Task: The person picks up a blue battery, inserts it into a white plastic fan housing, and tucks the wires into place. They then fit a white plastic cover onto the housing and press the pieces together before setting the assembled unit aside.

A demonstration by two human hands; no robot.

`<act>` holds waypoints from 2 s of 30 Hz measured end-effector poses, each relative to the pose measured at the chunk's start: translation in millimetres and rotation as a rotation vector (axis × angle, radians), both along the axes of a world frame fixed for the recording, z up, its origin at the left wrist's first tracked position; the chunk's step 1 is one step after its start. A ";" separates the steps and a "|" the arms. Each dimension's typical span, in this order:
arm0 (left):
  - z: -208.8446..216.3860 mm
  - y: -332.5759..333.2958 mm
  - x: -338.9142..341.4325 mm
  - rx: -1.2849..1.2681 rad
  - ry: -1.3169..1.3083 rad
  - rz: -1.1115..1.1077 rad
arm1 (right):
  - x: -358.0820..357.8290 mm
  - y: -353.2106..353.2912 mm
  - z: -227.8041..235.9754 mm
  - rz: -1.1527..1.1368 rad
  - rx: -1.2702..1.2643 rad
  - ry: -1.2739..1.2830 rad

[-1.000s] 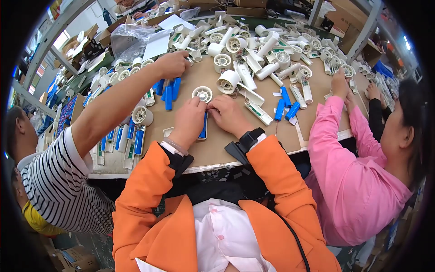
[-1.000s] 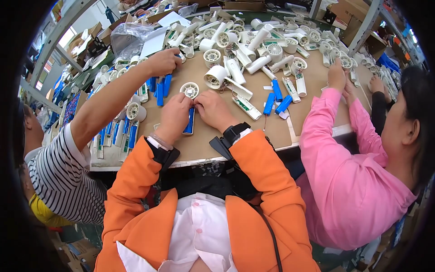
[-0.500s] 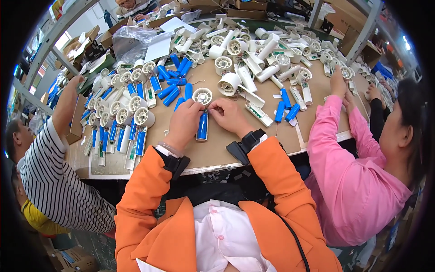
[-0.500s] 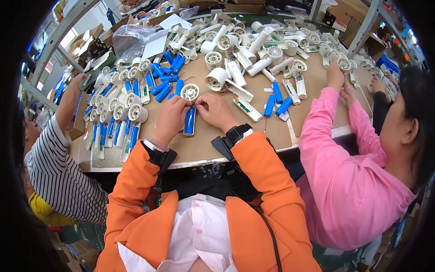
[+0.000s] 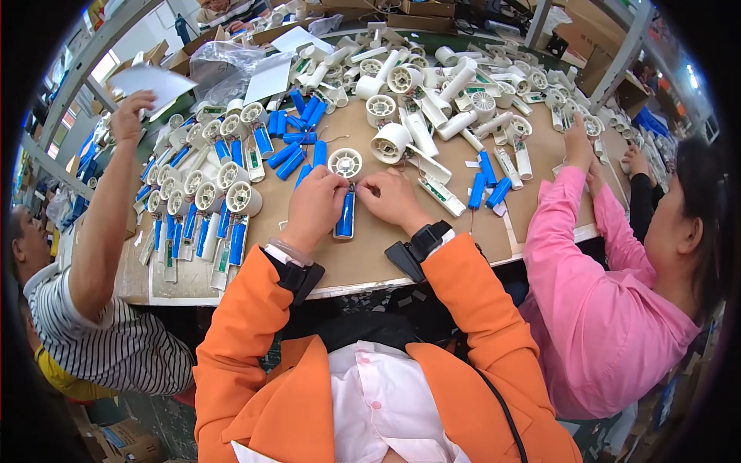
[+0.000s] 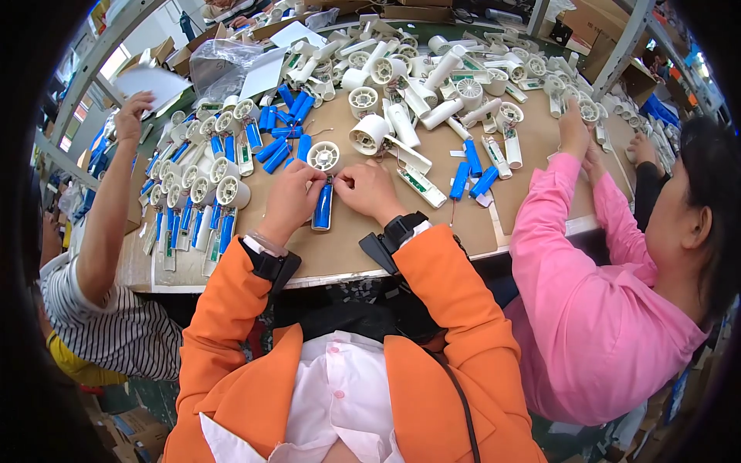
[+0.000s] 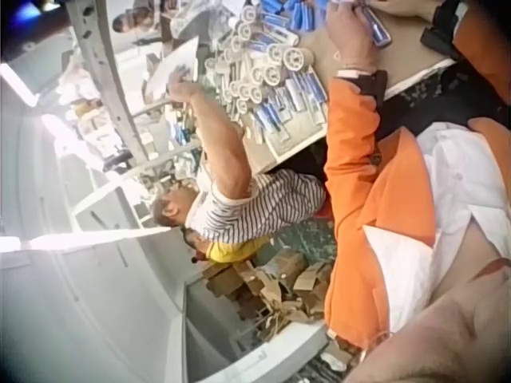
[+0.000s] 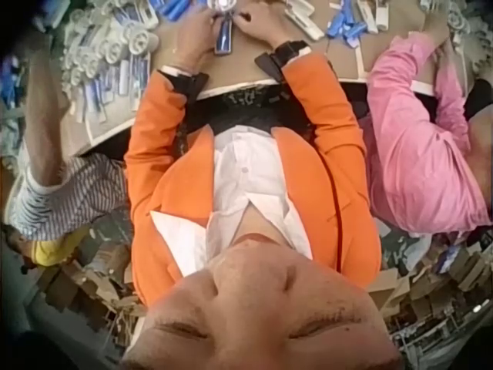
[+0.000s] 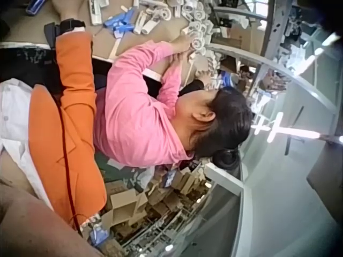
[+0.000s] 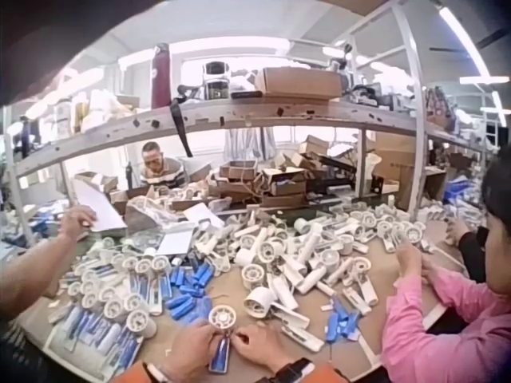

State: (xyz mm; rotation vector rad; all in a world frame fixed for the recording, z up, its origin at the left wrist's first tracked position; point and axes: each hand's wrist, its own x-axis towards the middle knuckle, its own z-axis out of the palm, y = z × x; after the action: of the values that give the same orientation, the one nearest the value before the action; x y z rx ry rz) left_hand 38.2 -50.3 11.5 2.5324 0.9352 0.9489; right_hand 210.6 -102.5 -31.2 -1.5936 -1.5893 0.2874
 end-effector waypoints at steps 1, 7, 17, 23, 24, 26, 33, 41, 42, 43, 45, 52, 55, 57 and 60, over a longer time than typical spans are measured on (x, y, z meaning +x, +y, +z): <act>0.6 -0.5 0.8 0.000 0.000 -0.001 | -0.2 0.2 -0.7 -0.009 0.003 -0.041; 4.8 0.4 1.1 0.030 0.104 0.004 | -1.7 1.1 0.4 -0.015 -0.045 -0.082; 6.6 1.4 1.6 0.053 0.226 -0.010 | -3.3 0.4 2.3 -0.021 -0.119 -0.140; 7.3 1.7 2.6 0.068 0.263 -0.006 | -7.4 4.3 11.8 -0.037 -0.226 -0.145; 7.8 1.3 1.9 0.084 0.267 -0.006 | -7.5 5.7 12.0 -0.046 -0.230 -0.143; 5.9 0.9 -1.7 0.067 0.248 -0.010 | -8.3 6.8 13.5 -0.064 -0.234 -0.139; 3.2 8.7 -15.9 0.071 0.059 -0.001 | -4.8 4.9 4.1 -0.075 -0.090 -0.049; -7.4 12.3 -11.2 -0.369 -0.057 0.036 | -2.1 4.5 -1.0 -0.038 -0.016 -0.051; -9.6 13.4 -9.9 -0.390 -0.097 0.050 | -2.8 3.8 1.2 -0.027 -0.018 -0.056; -11.8 14.7 -8.9 -0.412 -0.138 0.065 | -3.0 3.5 3.5 -0.029 -0.022 -0.057; -16.5 17.9 -7.7 -0.438 -0.178 0.079 | -3.6 2.7 7.8 0.008 -0.056 0.024; 3.3 20.8 -2.7 -0.700 -0.248 0.018 | -4.0 3.1 14.1 0.021 -0.124 0.089; 18.4 19.6 -1.2 -0.861 -0.217 -0.034 | -4.1 1.3 14.9 0.009 -0.155 0.135; 17.4 23.1 -0.3 -0.936 -0.198 -0.065 | -2.6 -0.7 17.4 0.013 -0.172 0.144; -7.9 34.1 -4.2 -0.700 -0.214 -0.110 | -3.7 0.8 15.9 0.025 -0.165 0.145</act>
State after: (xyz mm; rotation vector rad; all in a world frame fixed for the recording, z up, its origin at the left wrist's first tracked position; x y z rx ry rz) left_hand 34.0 -16.1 3.6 1.8345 0.8589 0.6813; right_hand 206.9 -101.6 -15.2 -1.6386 -1.5062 0.5477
